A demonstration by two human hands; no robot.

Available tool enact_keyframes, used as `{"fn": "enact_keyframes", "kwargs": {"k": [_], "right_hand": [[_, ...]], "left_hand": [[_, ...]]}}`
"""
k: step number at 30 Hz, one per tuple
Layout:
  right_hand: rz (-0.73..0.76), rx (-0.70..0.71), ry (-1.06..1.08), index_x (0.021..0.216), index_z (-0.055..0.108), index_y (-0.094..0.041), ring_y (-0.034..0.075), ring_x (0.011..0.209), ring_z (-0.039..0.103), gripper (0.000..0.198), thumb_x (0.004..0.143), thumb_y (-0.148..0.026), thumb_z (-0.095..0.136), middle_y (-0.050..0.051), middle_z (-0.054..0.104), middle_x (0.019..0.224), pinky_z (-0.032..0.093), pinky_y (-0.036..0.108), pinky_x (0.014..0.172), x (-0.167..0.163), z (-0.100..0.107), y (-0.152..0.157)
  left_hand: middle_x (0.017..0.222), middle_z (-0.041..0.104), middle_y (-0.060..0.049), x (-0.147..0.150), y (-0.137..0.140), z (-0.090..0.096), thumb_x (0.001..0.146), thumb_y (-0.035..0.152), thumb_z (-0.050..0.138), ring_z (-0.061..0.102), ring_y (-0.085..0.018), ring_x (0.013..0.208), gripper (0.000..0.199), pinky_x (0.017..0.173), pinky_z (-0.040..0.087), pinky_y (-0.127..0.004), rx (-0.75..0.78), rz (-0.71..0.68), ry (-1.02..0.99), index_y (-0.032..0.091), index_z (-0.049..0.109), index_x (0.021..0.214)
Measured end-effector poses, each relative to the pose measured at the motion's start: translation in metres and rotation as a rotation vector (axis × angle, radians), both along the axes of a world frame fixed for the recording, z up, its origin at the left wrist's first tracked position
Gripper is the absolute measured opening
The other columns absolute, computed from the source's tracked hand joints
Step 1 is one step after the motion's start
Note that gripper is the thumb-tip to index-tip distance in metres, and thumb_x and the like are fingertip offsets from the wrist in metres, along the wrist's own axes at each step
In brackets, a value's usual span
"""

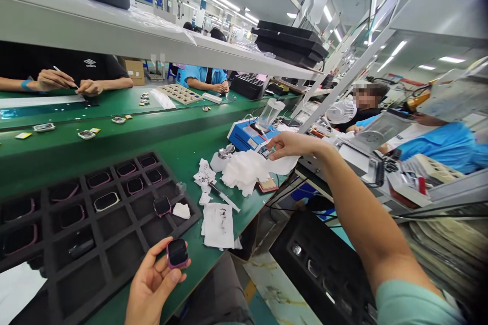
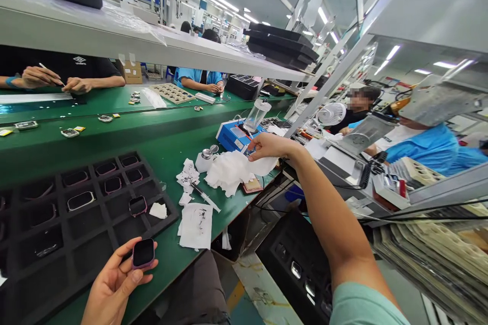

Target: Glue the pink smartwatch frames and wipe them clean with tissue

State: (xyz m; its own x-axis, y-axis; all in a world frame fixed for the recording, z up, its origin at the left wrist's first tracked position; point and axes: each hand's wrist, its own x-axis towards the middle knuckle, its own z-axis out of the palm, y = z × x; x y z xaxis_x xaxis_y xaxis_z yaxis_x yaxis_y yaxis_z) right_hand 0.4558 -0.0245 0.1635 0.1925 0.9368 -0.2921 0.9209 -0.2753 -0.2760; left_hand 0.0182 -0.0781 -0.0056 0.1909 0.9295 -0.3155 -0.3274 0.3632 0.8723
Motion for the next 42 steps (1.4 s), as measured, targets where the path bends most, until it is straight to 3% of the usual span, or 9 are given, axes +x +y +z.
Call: {"fn": "enact_keyframes", "kwargs": {"k": [2,6,13,20,27,29,32,34,42], "right_hand": [[0.022,-0.001,-0.079,0.112,0.077,-0.016,0.018,0.073,0.065,0.056,0.068,-0.050,0.080,0.004,0.075,0.087,0.043,0.026,0.062,-0.007,0.005,-0.002],[-0.024,0.021,-0.363,0.091,0.081,-0.018,0.021,0.077,0.068,0.020,0.078,-0.030,0.072,0.006,0.078,0.085,0.043,0.028,0.065,-0.028,0.012,-0.006],[0.105,0.254,-0.314,0.093,0.079,-0.017,0.020,0.075,0.066,0.027,0.094,-0.037,0.060,0.008,0.077,0.083,0.039,0.029,0.066,-0.101,0.012,-0.028],[0.244,0.522,-0.130,0.090,0.078,-0.021,0.018,0.060,0.064,0.026,0.097,-0.040,0.061,0.005,0.076,0.072,0.034,0.029,0.059,-0.208,-0.039,-0.047],[0.840,0.560,0.261,0.101,0.073,-0.019,0.013,0.057,0.065,0.031,0.105,-0.040,0.050,0.002,0.073,0.069,0.039,0.024,0.054,-0.271,-0.095,-0.085],[0.742,0.646,0.413,0.109,0.070,-0.017,0.013,0.056,0.064,0.039,0.106,-0.046,0.044,0.003,0.072,0.070,0.044,0.024,0.055,-0.271,-0.107,-0.093],[0.296,0.745,0.598,0.103,0.069,-0.018,0.012,0.054,0.061,0.031,0.105,-0.040,0.047,0.001,0.069,0.068,0.047,0.023,0.053,-0.268,-0.122,-0.100],[0.069,0.700,0.637,0.098,0.069,-0.019,0.012,0.056,0.061,0.019,0.097,-0.037,0.061,0.001,0.070,0.070,0.046,0.023,0.051,-0.271,-0.131,-0.102],[-0.110,0.356,1.057,0.091,0.072,-0.017,0.015,0.069,0.064,0.027,0.087,-0.043,0.068,0.005,0.073,0.082,0.050,0.024,0.057,-0.290,-0.142,-0.098]], "left_hand": [[0.102,0.082,-0.009,0.000,0.000,0.000,0.059,0.048,0.094,0.077,-0.024,0.080,0.069,0.065,0.060,-0.025,-0.004,-0.002,0.001,0.022,0.068,0.118],[0.107,0.082,-0.010,-0.003,-0.001,-0.003,0.062,0.046,0.093,0.077,-0.024,0.081,0.068,0.065,0.060,-0.025,-0.005,-0.029,-0.008,0.022,0.067,0.121],[0.110,0.081,-0.010,-0.009,0.000,-0.014,0.068,0.033,0.093,0.077,-0.021,0.083,0.060,0.069,0.058,-0.024,0.019,-0.167,-0.132,0.023,0.067,0.120],[0.095,0.080,-0.006,0.000,-0.007,-0.010,0.069,0.020,0.091,0.075,-0.018,0.084,0.058,0.072,0.056,-0.024,0.085,-0.453,-0.319,0.022,0.065,0.121],[0.081,0.077,-0.002,-0.002,-0.020,-0.016,0.070,0.027,0.091,0.070,-0.013,0.068,0.042,0.065,0.056,-0.022,0.123,-0.270,-0.316,0.018,0.070,0.105],[0.084,0.079,-0.003,-0.004,-0.020,-0.017,0.069,0.028,0.092,0.073,-0.015,0.071,0.044,0.069,0.058,-0.024,0.139,-0.210,-0.309,0.018,0.070,0.106],[0.089,0.081,-0.005,-0.007,-0.019,-0.018,0.063,0.026,0.095,0.076,-0.020,0.077,0.051,0.071,0.059,-0.026,0.155,-0.143,-0.264,0.019,0.071,0.107],[0.091,0.082,-0.007,-0.008,-0.018,-0.021,0.061,0.026,0.096,0.077,-0.022,0.081,0.053,0.074,0.060,-0.028,0.167,-0.107,-0.225,0.019,0.072,0.108],[0.087,0.082,-0.007,-0.009,-0.019,-0.018,0.064,0.031,0.093,0.076,-0.026,0.078,0.037,0.072,0.061,-0.035,0.274,-0.103,0.043,0.018,0.079,0.096]]}}
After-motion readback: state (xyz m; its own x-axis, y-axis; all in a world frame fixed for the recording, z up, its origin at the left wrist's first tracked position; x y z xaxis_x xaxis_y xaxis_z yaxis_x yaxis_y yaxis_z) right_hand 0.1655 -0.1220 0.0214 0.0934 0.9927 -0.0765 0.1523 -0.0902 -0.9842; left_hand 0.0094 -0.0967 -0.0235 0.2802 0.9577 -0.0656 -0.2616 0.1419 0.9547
